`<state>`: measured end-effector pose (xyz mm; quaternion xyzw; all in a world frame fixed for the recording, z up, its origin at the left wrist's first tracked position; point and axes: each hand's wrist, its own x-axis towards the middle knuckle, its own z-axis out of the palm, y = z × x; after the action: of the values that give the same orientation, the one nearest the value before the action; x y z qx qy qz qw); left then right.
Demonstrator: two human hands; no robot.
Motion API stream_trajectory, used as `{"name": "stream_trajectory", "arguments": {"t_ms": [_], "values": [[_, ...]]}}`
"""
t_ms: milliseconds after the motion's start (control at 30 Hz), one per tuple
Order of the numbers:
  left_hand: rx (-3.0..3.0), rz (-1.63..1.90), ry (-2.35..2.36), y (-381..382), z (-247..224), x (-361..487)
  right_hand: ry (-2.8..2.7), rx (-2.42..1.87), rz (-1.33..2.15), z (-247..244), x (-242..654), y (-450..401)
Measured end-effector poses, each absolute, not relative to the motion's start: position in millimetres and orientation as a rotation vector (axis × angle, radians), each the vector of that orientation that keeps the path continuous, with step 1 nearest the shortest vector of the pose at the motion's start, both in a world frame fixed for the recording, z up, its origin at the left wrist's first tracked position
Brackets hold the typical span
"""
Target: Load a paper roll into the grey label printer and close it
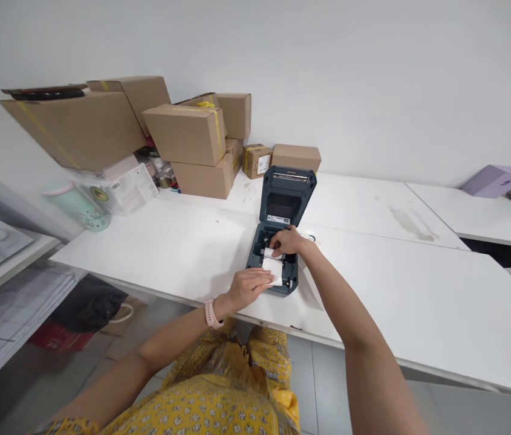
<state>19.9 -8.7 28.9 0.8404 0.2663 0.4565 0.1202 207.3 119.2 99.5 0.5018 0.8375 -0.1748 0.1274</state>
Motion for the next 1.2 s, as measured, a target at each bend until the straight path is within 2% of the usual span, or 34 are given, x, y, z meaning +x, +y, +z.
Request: {"name": "stream_trajectory", "arguments": {"t_ms": [367, 533, 667, 733, 833, 900, 1033, 1200], "values": [[2.484, 1.261, 0.770, -12.7, 40.6, 20.1, 2.497, 1.436, -0.352, 101.1, 205.6, 106.8], [2.515, 1.335, 0.724, -16.2, 36.7, 16.8, 2.467, 1.435, -0.308, 102.2, 201.0, 102.5], [2.507, 1.378, 0.718, -17.4, 35.8, 17.0, 2.714, 1.464, -0.232, 119.9, 203.1, 86.6], [2.497, 1.370, 0.732, -17.9, 34.9, 17.5, 2.906, 1.647, -0.052, 140.3, 206.5, 81.7], [2.480, 1.338, 0.758, -19.2, 33.7, 17.8, 2.992, 2.125, 0.595, 173.8, 212.5, 90.9], [2.478, 1.330, 0.769, -20.2, 33.6, 17.7, 2.913, 2.198, 0.908, 188.1, 216.0, 108.7], [2.482, 1.397, 0.744, -19.4, 37.0, 17.9, 2.834, 2.040, 0.912, 191.5, 221.1, 150.6], [2.479, 1.350, 0.763, -12.8, 46.0, 18.8, 2.808, 2.052, 0.826, 187.0, 223.4, 172.8]]}}
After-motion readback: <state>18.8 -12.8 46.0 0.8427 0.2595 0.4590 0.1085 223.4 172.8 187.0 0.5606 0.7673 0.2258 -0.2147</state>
